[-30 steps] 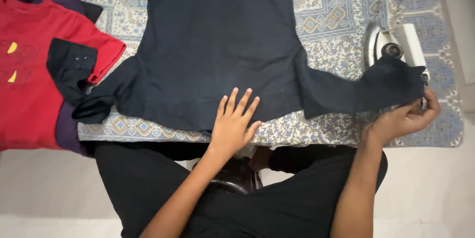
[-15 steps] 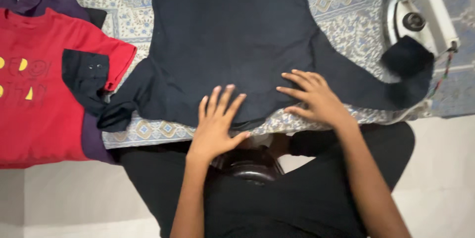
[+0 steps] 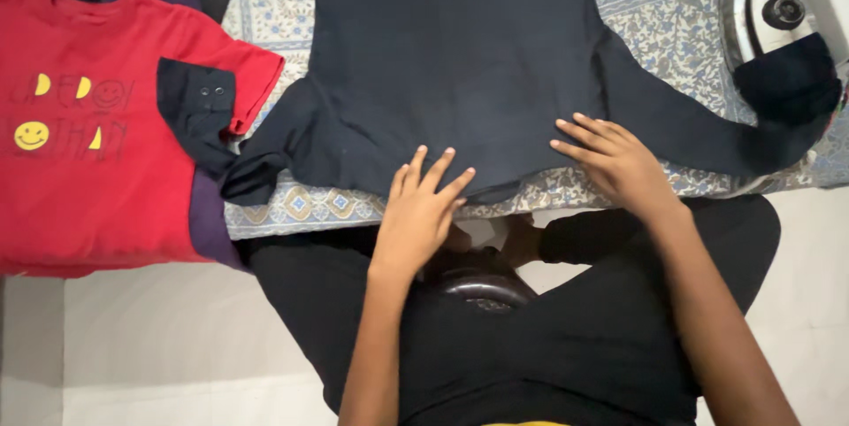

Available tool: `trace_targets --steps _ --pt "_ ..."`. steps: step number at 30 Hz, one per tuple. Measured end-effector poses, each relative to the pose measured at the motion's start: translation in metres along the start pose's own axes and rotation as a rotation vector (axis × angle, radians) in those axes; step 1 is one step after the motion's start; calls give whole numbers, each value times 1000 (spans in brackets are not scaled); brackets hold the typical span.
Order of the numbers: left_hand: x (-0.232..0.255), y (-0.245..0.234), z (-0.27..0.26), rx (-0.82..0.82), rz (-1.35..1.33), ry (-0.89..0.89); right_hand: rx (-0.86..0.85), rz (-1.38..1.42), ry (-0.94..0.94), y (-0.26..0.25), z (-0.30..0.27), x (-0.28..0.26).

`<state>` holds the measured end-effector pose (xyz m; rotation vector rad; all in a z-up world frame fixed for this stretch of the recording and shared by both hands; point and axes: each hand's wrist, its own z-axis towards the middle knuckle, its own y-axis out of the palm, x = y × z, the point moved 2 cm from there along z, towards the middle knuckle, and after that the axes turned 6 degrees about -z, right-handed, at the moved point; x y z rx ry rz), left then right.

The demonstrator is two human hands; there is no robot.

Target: The person irons a red t-shirt and a dark long-sleeved shirt on a patterned rug. They smooth the fabric with their hands, use a white iron to press the garments, and fold the red t-shirt before moving to the next item.

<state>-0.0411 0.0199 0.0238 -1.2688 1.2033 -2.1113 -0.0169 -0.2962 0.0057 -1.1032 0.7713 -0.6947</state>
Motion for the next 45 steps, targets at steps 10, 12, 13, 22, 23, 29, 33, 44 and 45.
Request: trace_targets --steps 10,12,13,22,23,29,33,44,45 --pt "-44 -52 -7 -5 -32 -22 -47 14 -55 -10 21 -27" --pt "-70 -62 -13 0 129 -99 -115 52 -161 0 32 -39" --pt "-82 -66 -17 4 213 -139 -154 40 -182 7 36 -45" --pt "-123 -74 -51 179 220 -94 -143 -8 -199 32 28 -58" --pt "-121 -74 -54 196 221 -87 -134 -8 -194 32 25 -59" --pt "-108 -72 -73 221 276 -61 -110 18 -146 28 10 -61" --pt "-99 -71 -77 180 315 -118 -95 -26 -126 18 13 -69" --pt "-54 -25 4 177 105 -60 -48 28 -52 17 82 -90" --pt "-56 -17 10 185 131 -66 -46 -10 -36 24 88 -90"
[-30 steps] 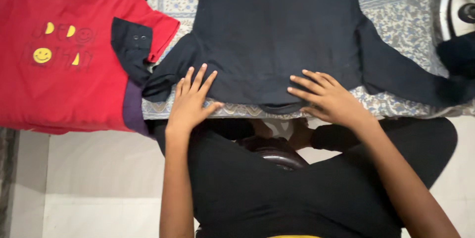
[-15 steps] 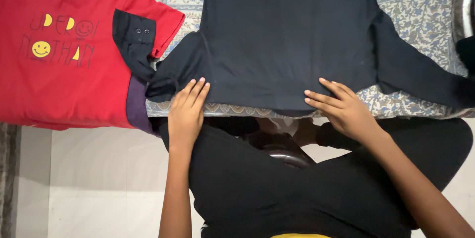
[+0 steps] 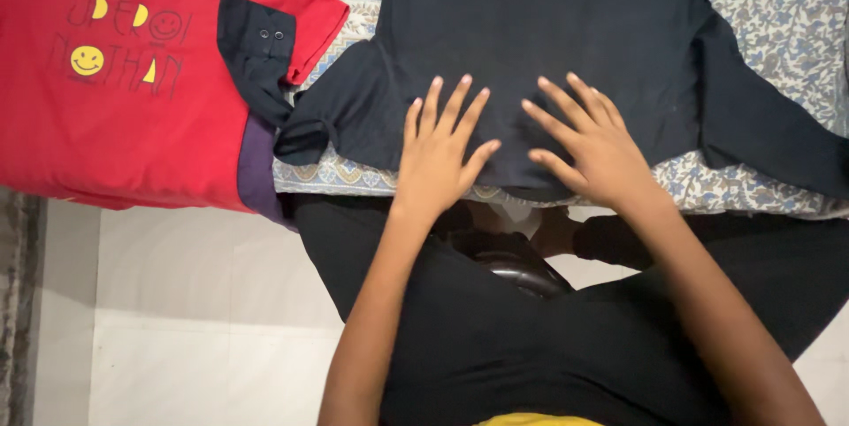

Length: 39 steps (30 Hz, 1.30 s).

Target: The person irons a red t-shirt and a dark long-sleeved shirt on a patterned rug. They smooth the fabric with their hands, use a white iron to press the garments, and fold the red t-shirt before moving to the next item.

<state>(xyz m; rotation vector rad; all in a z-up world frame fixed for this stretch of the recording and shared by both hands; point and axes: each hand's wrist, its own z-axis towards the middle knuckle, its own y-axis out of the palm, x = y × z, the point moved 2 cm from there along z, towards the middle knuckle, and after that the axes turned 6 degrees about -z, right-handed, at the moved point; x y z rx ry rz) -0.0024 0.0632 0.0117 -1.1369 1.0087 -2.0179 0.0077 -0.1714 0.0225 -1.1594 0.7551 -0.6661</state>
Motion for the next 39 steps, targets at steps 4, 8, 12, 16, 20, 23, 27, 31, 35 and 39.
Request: trace_targets --steps 4,8,12,16,20,23,27,31,35,39 --pt "-23 17 1 -1 94 -99 -27 -14 90 18 0 9" --pt "-40 12 -17 54 92 -210 -19 -21 191 21 -24 21" --pt "-39 8 -14 51 132 -252 0 -44 267 18 -45 38" --pt "-7 16 3 6 143 -139 42 -85 322 22 -51 47" --pt "46 52 33 -77 -35 40 73 -28 279 15 -55 45" --pt "61 66 42 -95 -29 110 163 -60 379 -10 -84 66" --pt "58 75 40 -113 -33 101 282 -122 628 -29 -153 131" --pt "57 78 39 -111 -5 120 352 -218 792 -6 -200 166" --pt "59 76 38 -104 -23 112 360 -136 852 -1 -209 162" --pt "60 75 41 -100 -36 119 649 144 1007 -10 -199 157"
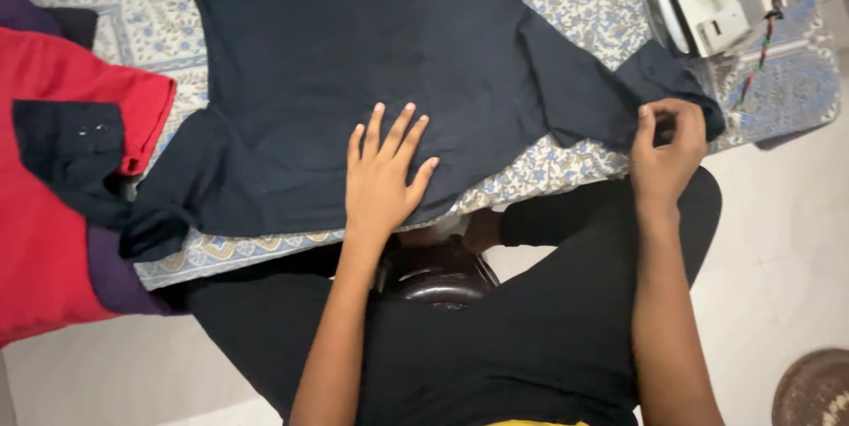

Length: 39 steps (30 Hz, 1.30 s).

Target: The person irons a red t-shirt and a dark long-sleeved shirt on a patterned rug. They smooth the fabric with their hands, use a white iron to press the garments, and fold the red t-shirt before moving to the next item.

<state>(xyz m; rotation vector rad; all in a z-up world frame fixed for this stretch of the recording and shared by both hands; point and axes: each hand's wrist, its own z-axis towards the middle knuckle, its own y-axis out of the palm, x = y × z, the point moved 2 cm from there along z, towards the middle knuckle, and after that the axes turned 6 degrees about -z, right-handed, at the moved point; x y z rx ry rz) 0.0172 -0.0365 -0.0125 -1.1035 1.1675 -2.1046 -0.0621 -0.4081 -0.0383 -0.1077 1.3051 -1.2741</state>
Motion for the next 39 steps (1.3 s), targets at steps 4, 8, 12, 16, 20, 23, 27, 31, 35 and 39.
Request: trace_targets --steps 4,8,12,16,20,23,27,31,35,39 --pt "2 0 1 11 -21 -2 189 89 -234 -14 0 -36" --pt "2 -2 0 12 -25 6 458 -555 -541 -40 0 -72" --pt "2 -4 0 12 -30 0 109 -394 -347 -28 9 -33" --pt "2 -5 -1 6 -30 3 87 -144 -180 -18 2 12" --pt "2 -2 1 26 -37 9 276 533 65 -24 1 -5" --pt "-4 2 -5 66 -89 4 283 873 69 -36 -8 -65" --pt "-19 3 -9 125 -431 -135 -181 867 -1 -28 -46 -178" --pt "-22 -7 -24 22 -1058 -456 -513 515 -684 -14 -64 -232" --pt "-29 -32 -28 -90 -1655 -419 -423 271 -513 2 -67 -199" --pt "-24 -36 -18 -269 -1347 -535 -291 81 -506 5 -43 -163"
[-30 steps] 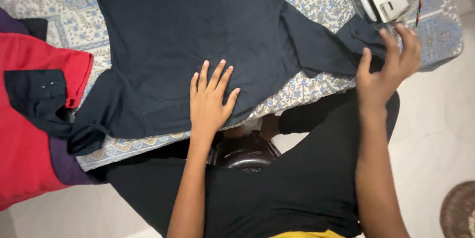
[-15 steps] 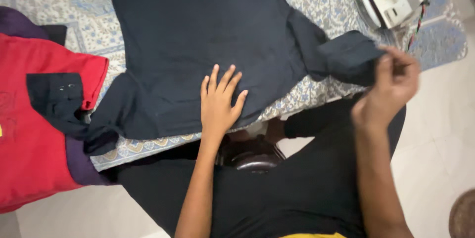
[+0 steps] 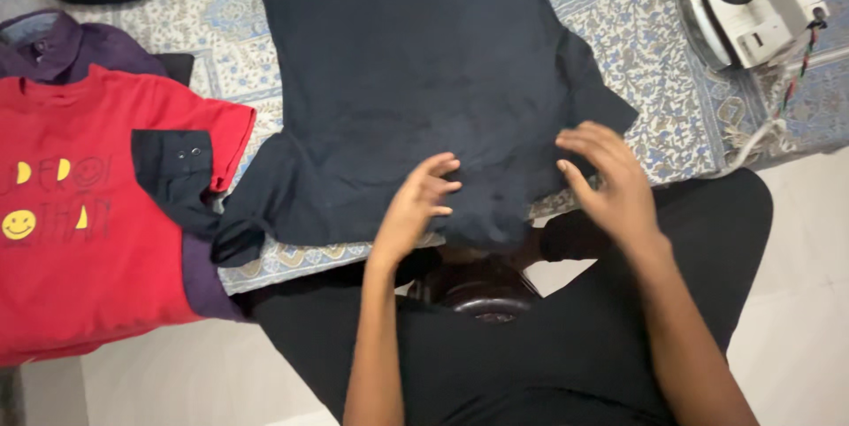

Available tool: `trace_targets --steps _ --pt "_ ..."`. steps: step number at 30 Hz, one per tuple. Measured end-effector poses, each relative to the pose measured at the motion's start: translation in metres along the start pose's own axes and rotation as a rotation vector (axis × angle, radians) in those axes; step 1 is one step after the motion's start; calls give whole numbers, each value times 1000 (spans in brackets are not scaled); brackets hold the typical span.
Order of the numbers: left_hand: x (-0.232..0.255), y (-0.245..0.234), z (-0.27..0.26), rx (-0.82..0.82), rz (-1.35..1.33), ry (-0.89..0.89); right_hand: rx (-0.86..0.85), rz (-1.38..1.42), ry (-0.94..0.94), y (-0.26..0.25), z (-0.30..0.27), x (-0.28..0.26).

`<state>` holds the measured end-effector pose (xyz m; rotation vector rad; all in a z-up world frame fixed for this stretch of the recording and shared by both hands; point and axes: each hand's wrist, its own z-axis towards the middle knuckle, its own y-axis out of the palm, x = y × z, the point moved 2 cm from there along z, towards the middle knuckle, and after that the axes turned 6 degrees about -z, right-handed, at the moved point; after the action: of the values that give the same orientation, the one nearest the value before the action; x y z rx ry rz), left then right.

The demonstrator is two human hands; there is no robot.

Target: The person irons a red t-shirt and a dark long-sleeved shirt on a patterned rug. They smooth the fabric with their hands, use a white iron to press the garments, and fold the red t-shirt before moving to the next item.

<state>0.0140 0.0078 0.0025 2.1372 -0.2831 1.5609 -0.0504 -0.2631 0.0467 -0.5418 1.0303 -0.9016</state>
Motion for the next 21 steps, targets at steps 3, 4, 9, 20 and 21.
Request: trace_targets --steps 3,4,9,20,21 --pt "12 20 -16 -31 673 156 17 40 79 0 -5 16" --pt "15 27 -18 -16 803 234 31 120 140 3 -8 19" --pt "16 64 -19 -19 1095 527 74 73 26 6 -17 11" --pt "-27 42 -8 -69 254 157 321 470 -15 -20 -29 -14" --pt "-29 28 -7 -111 80 94 299 471 -12 -23 -29 -11"
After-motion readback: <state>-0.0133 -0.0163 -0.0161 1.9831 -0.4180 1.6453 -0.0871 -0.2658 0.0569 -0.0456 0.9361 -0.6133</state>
